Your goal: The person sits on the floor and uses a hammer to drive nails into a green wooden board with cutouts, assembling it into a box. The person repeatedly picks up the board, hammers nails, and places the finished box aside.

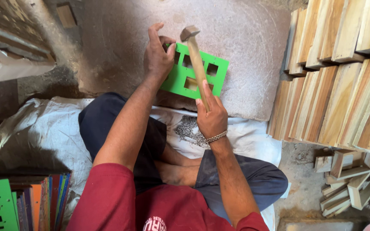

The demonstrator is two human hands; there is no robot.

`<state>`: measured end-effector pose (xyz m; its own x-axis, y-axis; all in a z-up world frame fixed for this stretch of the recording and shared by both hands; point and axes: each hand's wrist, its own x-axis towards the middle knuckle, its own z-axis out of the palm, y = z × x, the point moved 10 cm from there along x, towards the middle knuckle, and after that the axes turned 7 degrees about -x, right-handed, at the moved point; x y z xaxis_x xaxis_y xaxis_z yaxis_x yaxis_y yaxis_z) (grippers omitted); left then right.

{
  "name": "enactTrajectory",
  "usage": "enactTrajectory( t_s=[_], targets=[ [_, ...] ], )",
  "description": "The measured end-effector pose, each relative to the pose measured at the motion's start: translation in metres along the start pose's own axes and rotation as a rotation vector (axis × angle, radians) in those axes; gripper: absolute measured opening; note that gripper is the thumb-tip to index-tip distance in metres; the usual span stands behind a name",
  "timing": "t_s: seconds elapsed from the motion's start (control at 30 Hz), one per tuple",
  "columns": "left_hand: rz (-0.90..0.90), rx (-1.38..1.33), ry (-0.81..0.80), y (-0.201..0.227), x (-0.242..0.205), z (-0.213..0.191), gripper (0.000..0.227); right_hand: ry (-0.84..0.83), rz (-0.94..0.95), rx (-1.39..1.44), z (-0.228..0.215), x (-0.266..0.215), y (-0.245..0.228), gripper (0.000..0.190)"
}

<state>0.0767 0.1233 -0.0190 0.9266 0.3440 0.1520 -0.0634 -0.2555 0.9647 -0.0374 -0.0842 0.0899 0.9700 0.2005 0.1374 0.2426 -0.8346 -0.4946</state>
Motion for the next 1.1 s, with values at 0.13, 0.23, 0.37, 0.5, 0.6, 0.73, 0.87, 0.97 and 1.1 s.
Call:
enactTrajectory(
  t_s=[0.13, 0.23, 0.37, 0.5, 0.6, 0.73, 0.87, 0.97, 1.1],
  targets=[
    [0.018, 0.009, 0.01, 0.001, -0.001, -0.001, 0.063, -0.078, 0.081, -0.077, 0.009, 0.0, 0.008, 0.062],
    [0.018, 0.013, 0.004, 0.002, 0.002, 0.002, 0.064, -0.062, 0.057, -0.065, 0.007, 0.001, 0.007, 0.063],
    [-0.008, -0.013, 0.001, -0.004, -0.001, 0.0, 0.065, 0.022, 0.033, -0.038, 0.002, -0.003, 0.006, 0.061],
    [0.015, 0.012, 0.001, 0.001, 0.003, 0.002, 0.066, -0.072, 0.097, -0.06, 0.015, -0.003, 0.015, 0.063],
    [-0.017, -0.02, 0.005, -0.003, 0.0, 0.001, 0.067, -0.133, 0.139, -0.085, 0.023, -0.006, 0.019, 0.063],
    [-0.042, -0.02, 0.006, -0.007, 0.002, 0.002, 0.063, -0.001, 0.0, 0.045, -0.01, 0.002, -0.007, 0.062],
    [-0.119, 0.045, 0.016, -0.016, 0.001, 0.003, 0.044, 0.272, -0.196, 0.19, -0.09, 0.007, -0.041, 0.048],
    [-0.086, 0.047, 0.068, -0.012, 0.0, -0.003, 0.036, 0.586, -0.096, 0.552, -0.138, -0.012, -0.031, 0.026],
    [-0.138, 0.01, 0.054, -0.016, -0.001, 0.001, 0.031, 0.405, -0.196, 0.301, -0.067, -0.007, -0.054, 0.036]
  ],
)
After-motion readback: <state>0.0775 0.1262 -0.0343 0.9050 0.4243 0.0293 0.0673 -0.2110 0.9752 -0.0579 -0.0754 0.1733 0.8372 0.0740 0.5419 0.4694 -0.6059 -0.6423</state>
